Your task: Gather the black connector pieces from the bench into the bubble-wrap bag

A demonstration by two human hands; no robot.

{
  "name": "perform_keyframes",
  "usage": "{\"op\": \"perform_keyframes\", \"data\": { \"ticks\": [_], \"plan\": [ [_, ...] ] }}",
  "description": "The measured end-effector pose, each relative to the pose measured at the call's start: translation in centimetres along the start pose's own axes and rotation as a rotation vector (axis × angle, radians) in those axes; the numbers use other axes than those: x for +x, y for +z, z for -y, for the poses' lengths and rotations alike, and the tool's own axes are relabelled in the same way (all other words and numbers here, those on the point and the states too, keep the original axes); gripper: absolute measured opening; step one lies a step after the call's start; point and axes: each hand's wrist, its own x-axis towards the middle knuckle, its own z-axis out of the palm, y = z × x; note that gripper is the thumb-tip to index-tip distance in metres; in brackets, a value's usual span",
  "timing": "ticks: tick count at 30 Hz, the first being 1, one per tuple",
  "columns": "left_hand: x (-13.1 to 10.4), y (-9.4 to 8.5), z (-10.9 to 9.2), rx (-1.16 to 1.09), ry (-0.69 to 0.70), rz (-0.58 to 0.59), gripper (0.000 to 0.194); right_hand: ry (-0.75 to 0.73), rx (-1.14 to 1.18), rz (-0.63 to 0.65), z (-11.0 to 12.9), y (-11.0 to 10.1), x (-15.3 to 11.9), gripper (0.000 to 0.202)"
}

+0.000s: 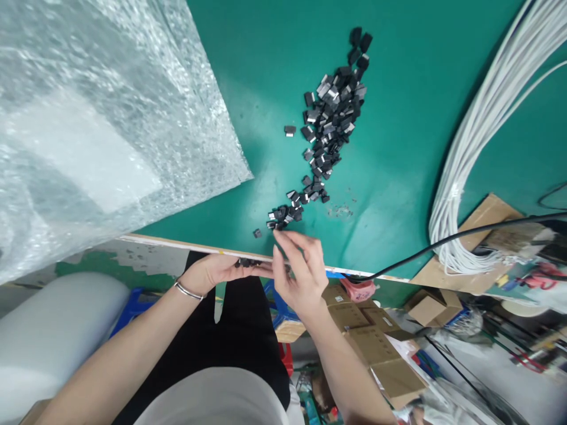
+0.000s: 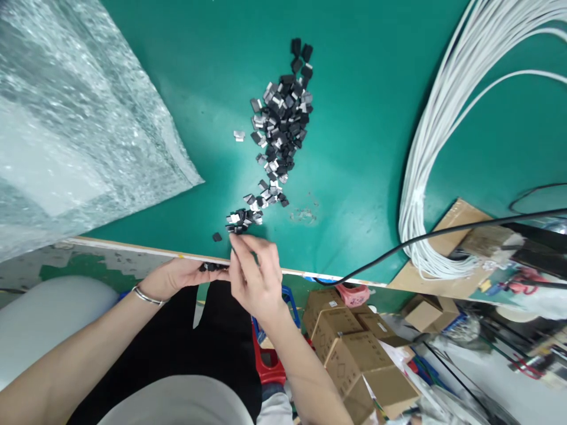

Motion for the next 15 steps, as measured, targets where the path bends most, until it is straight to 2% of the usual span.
{"op": "perform_keyframes", "data": {
  "ticks": [3, 8, 11, 15],
  "plan": [
    [0.2, -0.3, 0.0, 0.06, 0.021, 0.075, 0.043, 0.016, -0.039, -0.018, -0.2, 0.3, 0.1, 0.044],
    [0.1, 0.1, -0.2, 0.088, 0.025, 0.014, 0.045, -0.005, 0.028, 0.043, 0.1, -0.3, -0.2, 0.038],
    [-0.1, 0.8, -0.3, 0.086, -0.007, 0.0, 0.045, 0.017, -0.008, 0.02, 0.1, -0.5, 0.0, 0.036],
    [-0.4, 0.5, -0.2, -0.049, -0.007, -0.028, 0.043, -0.02, -0.004, 0.051, 0.0, -0.1, -0.7, 0.038]
  ]
}}
